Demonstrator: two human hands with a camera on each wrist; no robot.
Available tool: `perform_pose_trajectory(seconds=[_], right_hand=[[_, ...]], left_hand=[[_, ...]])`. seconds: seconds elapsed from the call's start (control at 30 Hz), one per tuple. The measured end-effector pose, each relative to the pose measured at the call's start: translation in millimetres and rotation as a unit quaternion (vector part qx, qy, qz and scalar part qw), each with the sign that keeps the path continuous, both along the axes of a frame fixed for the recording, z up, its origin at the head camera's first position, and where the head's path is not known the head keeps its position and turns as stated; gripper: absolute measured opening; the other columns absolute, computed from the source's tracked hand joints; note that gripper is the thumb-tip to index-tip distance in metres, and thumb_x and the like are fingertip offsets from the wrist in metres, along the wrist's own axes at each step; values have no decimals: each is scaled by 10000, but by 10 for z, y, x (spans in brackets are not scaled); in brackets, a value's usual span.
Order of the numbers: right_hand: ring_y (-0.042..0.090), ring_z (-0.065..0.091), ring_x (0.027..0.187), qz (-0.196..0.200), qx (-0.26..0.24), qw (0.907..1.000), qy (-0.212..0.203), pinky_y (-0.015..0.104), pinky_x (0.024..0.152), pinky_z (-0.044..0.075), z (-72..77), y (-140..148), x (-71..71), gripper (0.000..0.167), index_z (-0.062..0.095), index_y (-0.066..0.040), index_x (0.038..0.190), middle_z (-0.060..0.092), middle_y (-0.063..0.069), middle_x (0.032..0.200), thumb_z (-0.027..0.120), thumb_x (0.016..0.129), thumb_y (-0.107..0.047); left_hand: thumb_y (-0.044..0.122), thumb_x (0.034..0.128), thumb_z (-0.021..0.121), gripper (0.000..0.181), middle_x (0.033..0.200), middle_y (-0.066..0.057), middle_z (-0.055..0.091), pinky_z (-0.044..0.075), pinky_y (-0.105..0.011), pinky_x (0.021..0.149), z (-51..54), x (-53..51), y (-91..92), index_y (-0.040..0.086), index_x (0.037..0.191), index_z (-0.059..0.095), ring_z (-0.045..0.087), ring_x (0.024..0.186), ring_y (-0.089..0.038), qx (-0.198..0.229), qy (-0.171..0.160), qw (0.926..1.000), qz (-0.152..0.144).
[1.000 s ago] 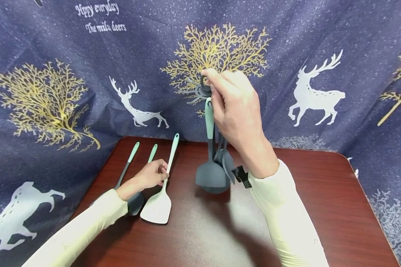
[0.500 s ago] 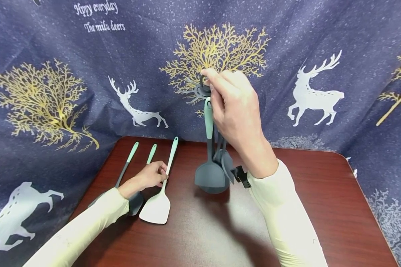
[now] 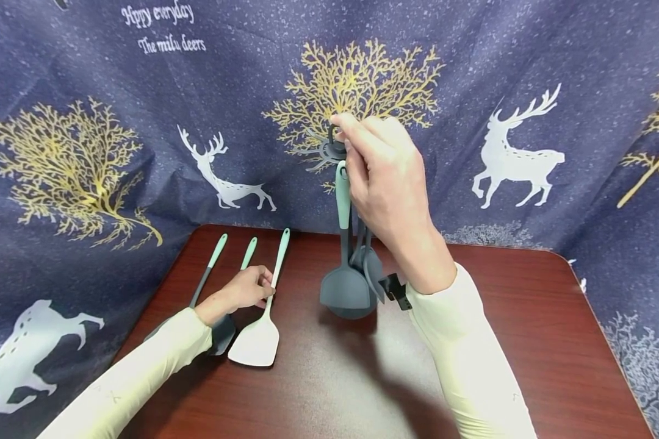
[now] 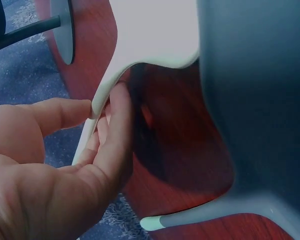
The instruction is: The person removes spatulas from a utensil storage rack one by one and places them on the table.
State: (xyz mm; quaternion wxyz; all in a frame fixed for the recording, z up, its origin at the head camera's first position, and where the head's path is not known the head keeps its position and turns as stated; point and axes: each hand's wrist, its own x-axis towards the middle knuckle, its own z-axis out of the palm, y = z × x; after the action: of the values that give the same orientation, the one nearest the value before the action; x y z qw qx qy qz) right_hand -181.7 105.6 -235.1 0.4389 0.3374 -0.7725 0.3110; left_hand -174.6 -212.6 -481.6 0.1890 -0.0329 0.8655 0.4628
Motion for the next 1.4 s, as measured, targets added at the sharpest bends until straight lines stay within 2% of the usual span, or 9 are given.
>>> perform_pose_trajectory(seconds=[0.4,0.7,1.03,1.23,1.4], right_hand=[[352,654,1005,20,-36,10000,17,444,835,479,-5,-2,2,313,755,-32,1265,775,118,1040,512,1066,-26],[343,646,982,2,-15,10000,-5,419,803,454,4,7,3,316,754,-40,1275,775,116,1042,510,1075,-40],[339,670,1044,25,11,10000,-22,455,875,498,1,6,8,317,752,-42,1284,781,109,1053,519,1068,-38],[336,671,1042,51,11,10000,5,452,873,499,1,7,2,317,753,-39,1281,782,110,1054,520,1066,-30],[332,674,1039,36,14,10000,6,454,874,502,2,10,4,320,752,-43,1286,782,107,1054,518,1068,-35]], left_hand=[[-4,987,695,166,977,-162,625,656,-372,695,-25,-4,15,-86,1124,646,713,816,-228,-469,-21,9989,-21],[-7,988,690,203,983,-165,623,655,-367,704,-1,-6,12,-113,1152,634,728,785,-218,-581,-33,9983,-48],[26,994,711,223,989,-162,657,650,-352,702,12,12,25,-102,1162,643,759,729,-224,-1010,50,9948,-109],[27,988,715,211,986,-162,656,650,-352,705,19,18,30,-98,1144,644,760,736,-229,-1060,94,9943,-94],[38,976,728,217,978,-149,695,645,-350,741,20,6,25,-99,1129,657,758,724,-209,-1352,245,9903,-224]])
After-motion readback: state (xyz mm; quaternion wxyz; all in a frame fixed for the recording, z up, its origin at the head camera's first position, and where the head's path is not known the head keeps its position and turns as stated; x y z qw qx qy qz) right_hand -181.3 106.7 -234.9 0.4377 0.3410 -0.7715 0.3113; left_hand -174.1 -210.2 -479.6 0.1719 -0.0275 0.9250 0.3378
